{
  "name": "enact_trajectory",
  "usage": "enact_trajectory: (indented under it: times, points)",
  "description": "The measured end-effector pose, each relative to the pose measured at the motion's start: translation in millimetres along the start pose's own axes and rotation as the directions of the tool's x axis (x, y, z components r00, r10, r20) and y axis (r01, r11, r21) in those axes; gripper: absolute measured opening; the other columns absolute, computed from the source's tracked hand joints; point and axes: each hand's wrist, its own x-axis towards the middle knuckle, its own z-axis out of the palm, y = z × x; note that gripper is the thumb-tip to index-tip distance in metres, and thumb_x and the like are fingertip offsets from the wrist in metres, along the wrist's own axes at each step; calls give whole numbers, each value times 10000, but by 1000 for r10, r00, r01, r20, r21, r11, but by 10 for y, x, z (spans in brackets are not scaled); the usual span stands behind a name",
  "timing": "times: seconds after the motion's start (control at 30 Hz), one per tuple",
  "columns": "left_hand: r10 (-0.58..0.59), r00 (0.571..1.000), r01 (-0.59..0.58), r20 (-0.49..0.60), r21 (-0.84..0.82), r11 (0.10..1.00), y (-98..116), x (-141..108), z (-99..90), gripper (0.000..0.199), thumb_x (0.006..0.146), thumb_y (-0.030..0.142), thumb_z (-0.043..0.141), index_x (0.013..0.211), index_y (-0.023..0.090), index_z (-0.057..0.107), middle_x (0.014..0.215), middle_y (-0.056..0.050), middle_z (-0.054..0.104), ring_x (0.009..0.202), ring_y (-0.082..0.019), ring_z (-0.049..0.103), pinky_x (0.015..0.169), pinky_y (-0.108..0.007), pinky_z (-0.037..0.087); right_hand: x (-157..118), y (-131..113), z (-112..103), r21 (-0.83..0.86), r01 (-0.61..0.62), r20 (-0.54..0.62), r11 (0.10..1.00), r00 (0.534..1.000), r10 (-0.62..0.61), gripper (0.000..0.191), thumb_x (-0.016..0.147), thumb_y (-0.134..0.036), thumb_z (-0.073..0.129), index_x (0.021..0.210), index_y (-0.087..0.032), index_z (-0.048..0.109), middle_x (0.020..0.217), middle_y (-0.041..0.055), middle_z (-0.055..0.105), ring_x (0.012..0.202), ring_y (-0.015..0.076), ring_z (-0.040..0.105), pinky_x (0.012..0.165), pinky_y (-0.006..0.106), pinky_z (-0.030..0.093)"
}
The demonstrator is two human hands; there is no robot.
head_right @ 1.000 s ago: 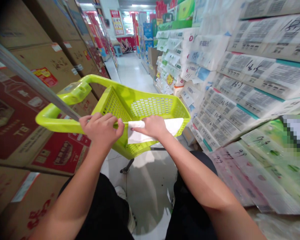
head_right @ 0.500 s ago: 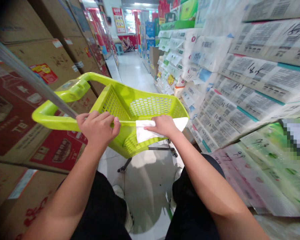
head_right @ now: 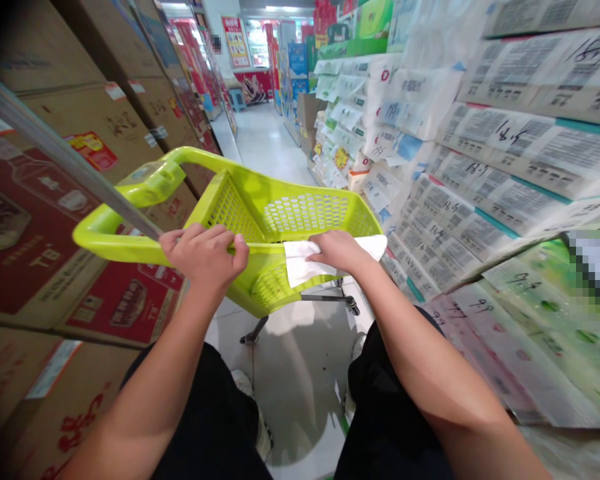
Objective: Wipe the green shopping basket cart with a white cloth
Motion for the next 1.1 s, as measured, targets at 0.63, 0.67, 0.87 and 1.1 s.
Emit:
enact_trajectory:
  times: [0.63, 0.67, 0.87, 1.1]
  points:
    - [72, 997, -71, 19, -14, 997, 25, -40, -36, 394, 906, 539, 543, 658, 232, 550, 703, -55, 643, 797, -274, 532, 880, -533, 251, 357, -899, -63, 143, 44, -116, 989, 993, -27, 468, 968, -656, 590, 1066, -235, 772, 1032, 101, 795, 948, 276, 713, 746, 310, 410]
    - [72, 997, -72, 29, -9, 997, 0, -36, -37, 395, 903, 545, 545, 661, 232, 552, 708, -56, 646, 801, -278, 536, 879, -534, 253, 355, -844, -57, 148, 47, -102, 988, 994, -32, 463, 962, -656, 604, 1065, -237, 773, 1037, 97, 795, 949, 273, 711, 742, 306, 406]
    - [115, 992, -116, 46, 39, 992, -116, -9, -46, 363, 912, 520, 531, 683, 241, 572, 738, -67, 674, 796, -281, 533, 860, -541, 265, 247, -294, -8, 150, -43, 13, 988, 999, 42, 441, 927, -635, 688, 1061, -223, 769, 1051, 93, 799, 922, 257, 709, 677, 286, 366]
    - [139, 989, -141, 54, 47, 989, 21, -39, -50, 390, 891, 580, 540, 696, 242, 557, 754, -54, 673, 793, -271, 524, 884, -549, 259, 107, -156, 48, 107, -13, -58, 994, 998, 19, 516, 953, -686, 618, 1102, -218, 778, 1056, 111, 794, 964, 283, 708, 718, 304, 379]
